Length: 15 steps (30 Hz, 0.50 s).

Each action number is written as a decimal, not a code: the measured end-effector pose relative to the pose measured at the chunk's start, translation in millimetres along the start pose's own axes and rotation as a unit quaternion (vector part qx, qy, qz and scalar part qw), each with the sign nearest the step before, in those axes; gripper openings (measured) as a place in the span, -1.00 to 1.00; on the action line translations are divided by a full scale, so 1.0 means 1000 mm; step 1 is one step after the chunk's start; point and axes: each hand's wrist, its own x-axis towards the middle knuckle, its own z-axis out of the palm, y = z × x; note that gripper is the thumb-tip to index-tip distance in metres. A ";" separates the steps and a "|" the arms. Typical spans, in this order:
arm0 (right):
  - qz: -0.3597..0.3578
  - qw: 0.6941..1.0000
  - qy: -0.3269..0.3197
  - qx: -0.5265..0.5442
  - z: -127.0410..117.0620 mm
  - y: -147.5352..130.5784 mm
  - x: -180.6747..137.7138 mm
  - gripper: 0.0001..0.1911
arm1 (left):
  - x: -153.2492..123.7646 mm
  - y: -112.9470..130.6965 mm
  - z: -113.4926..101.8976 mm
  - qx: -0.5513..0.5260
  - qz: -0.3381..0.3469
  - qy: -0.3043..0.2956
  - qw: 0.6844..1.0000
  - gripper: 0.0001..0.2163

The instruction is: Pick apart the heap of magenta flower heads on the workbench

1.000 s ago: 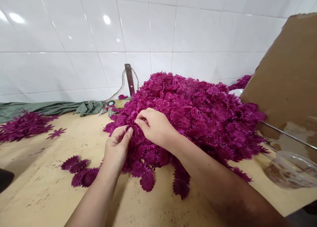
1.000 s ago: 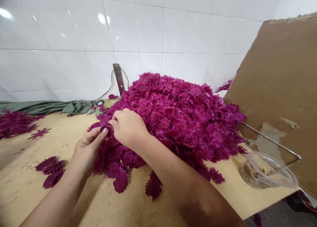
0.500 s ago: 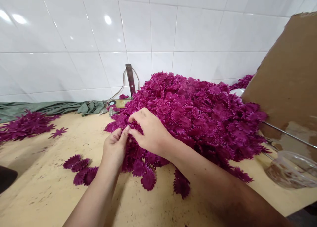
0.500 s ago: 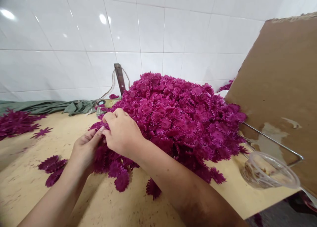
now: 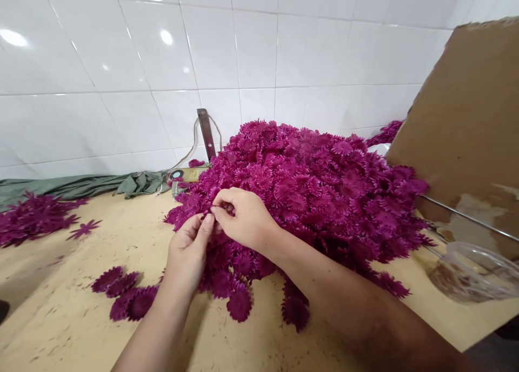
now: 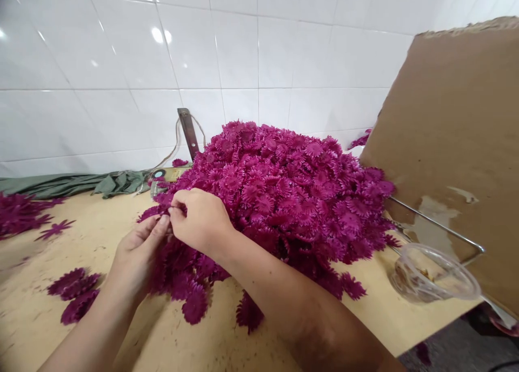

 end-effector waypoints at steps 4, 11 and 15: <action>0.028 0.997 0.063 0.016 -0.002 -0.002 0.003 -0.90 | -0.002 0.002 0.001 0.038 0.029 -0.015 0.999 -0.66; 0.148 0.955 0.257 -0.032 -0.072 0.035 0.021 -0.87 | -0.002 -0.004 0.000 -0.029 -0.006 0.028 0.999 -0.71; 0.135 0.958 0.231 -0.100 -0.086 0.039 0.021 -0.69 | 0.000 -0.003 0.002 -0.053 -0.029 0.051 0.997 -0.68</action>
